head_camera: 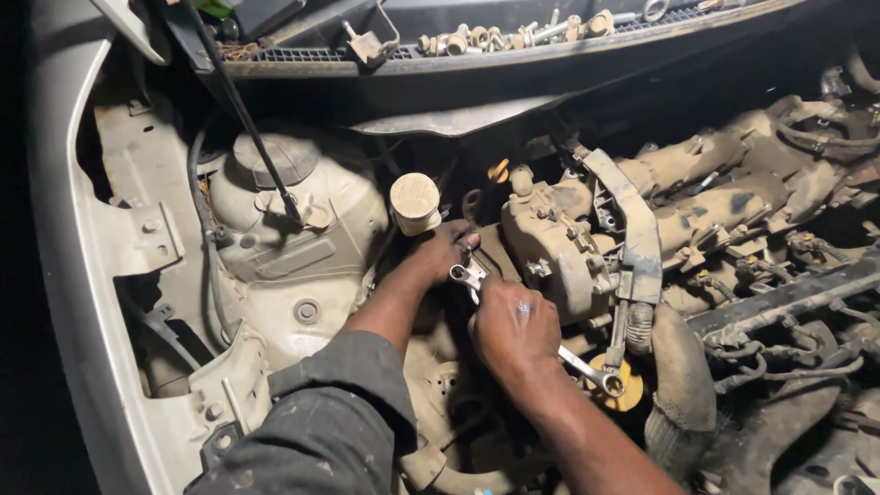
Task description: The person uses a wrench to loosen and remove bolts from a component within the engine bay of a vehicle.
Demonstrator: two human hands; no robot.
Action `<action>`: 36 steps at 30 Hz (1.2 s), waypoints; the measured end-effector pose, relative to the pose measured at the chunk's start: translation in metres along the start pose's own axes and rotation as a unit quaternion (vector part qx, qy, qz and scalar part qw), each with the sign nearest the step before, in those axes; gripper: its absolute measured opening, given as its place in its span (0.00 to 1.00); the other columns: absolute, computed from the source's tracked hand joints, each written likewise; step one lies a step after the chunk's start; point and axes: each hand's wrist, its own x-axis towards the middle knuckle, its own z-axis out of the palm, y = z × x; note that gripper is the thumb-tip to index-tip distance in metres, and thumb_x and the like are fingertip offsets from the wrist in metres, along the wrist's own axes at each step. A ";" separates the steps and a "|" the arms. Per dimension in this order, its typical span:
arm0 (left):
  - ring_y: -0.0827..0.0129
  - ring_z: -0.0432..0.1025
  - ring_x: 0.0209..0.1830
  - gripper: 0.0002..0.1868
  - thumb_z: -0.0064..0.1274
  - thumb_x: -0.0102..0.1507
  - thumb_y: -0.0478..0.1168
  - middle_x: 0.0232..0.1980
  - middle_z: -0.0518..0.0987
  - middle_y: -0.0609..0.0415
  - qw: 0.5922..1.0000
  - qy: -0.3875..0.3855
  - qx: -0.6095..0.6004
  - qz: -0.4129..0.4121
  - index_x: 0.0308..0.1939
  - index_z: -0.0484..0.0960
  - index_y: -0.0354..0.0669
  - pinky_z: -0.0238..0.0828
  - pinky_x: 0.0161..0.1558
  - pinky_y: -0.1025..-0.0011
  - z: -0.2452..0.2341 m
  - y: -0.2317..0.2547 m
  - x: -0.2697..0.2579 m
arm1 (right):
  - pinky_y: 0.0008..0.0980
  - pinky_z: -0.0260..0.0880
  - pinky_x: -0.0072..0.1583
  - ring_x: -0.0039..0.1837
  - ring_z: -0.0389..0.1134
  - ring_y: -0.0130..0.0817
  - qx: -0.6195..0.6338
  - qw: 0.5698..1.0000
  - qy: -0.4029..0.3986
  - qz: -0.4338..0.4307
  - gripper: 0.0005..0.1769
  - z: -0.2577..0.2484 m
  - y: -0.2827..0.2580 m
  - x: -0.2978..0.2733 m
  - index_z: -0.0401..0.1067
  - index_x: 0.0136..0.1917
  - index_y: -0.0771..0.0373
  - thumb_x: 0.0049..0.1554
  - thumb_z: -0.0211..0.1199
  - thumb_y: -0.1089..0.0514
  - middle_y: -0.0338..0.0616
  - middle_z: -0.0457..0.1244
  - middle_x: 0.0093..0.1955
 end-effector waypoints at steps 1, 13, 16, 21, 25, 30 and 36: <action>0.59 0.76 0.52 0.22 0.51 0.68 0.55 0.52 0.83 0.45 1.000 0.009 -0.003 -0.013 0.59 0.76 0.47 0.69 0.56 0.61 0.000 0.000 0.000 | 0.51 0.75 0.51 0.46 0.74 0.58 0.011 1.000 0.002 0.001 0.08 -0.001 -0.001 0.001 0.77 0.42 0.65 0.50 0.63 0.60 0.60 0.70 0.42; 0.58 0.75 0.52 0.29 0.39 0.70 0.62 0.51 0.82 0.44 0.998 -0.042 0.031 0.036 0.51 0.78 0.40 0.68 0.57 0.60 0.007 -0.030 0.038 | 0.51 0.75 0.50 0.44 0.74 0.57 0.032 0.999 0.028 -0.005 0.07 -0.009 -0.005 -0.005 0.77 0.40 0.63 0.48 0.64 0.59 0.58 0.70 0.40; 0.63 0.72 0.47 0.25 0.50 0.66 0.60 0.46 0.79 0.47 0.998 -0.054 -0.010 0.016 0.50 0.73 0.41 0.69 0.52 0.61 0.000 -0.032 0.032 | 0.51 0.75 0.48 0.42 0.74 0.56 0.020 0.999 0.026 -0.005 0.06 -0.009 -0.003 -0.003 0.77 0.40 0.62 0.49 0.63 0.60 0.58 0.70 0.39; 0.72 0.70 0.39 0.21 0.64 0.61 0.51 0.38 0.76 0.56 0.998 -0.012 0.053 0.007 0.47 0.76 0.42 0.71 0.45 0.69 -0.004 -0.028 0.022 | 0.50 0.75 0.48 0.42 0.74 0.56 0.002 1.000 0.028 0.006 0.06 0.000 0.001 -0.002 0.77 0.41 0.62 0.50 0.62 0.60 0.58 0.70 0.39; 0.71 0.68 0.36 0.19 0.58 0.65 0.50 0.36 0.76 0.53 0.999 0.025 0.018 0.044 0.52 0.74 0.42 0.69 0.41 0.66 0.009 -0.036 0.019 | 0.50 0.76 0.48 0.43 0.74 0.56 0.011 0.999 0.037 -0.001 0.05 0.002 0.000 -0.003 0.77 0.41 0.63 0.50 0.63 0.61 0.57 0.70 0.39; 0.69 0.68 0.30 0.17 0.44 0.67 0.44 0.33 0.77 0.54 0.831 -0.053 -0.539 -0.124 0.54 0.78 0.39 0.68 0.32 0.67 0.036 -0.077 0.064 | 0.51 0.75 0.47 0.43 0.74 0.57 0.011 0.999 0.037 -0.016 0.08 0.000 0.001 0.000 0.77 0.40 0.64 0.45 0.65 0.61 0.57 0.70 0.41; 0.72 0.72 0.40 0.15 0.53 0.61 0.32 0.40 0.80 0.56 0.992 -0.027 0.013 0.121 0.53 0.77 0.39 0.74 0.40 0.66 0.006 -0.023 0.013 | 0.51 0.75 0.49 0.44 0.74 0.58 0.028 0.998 0.049 -0.012 0.06 -0.001 0.003 -0.005 0.78 0.40 0.62 0.48 0.63 0.62 0.58 0.70 0.41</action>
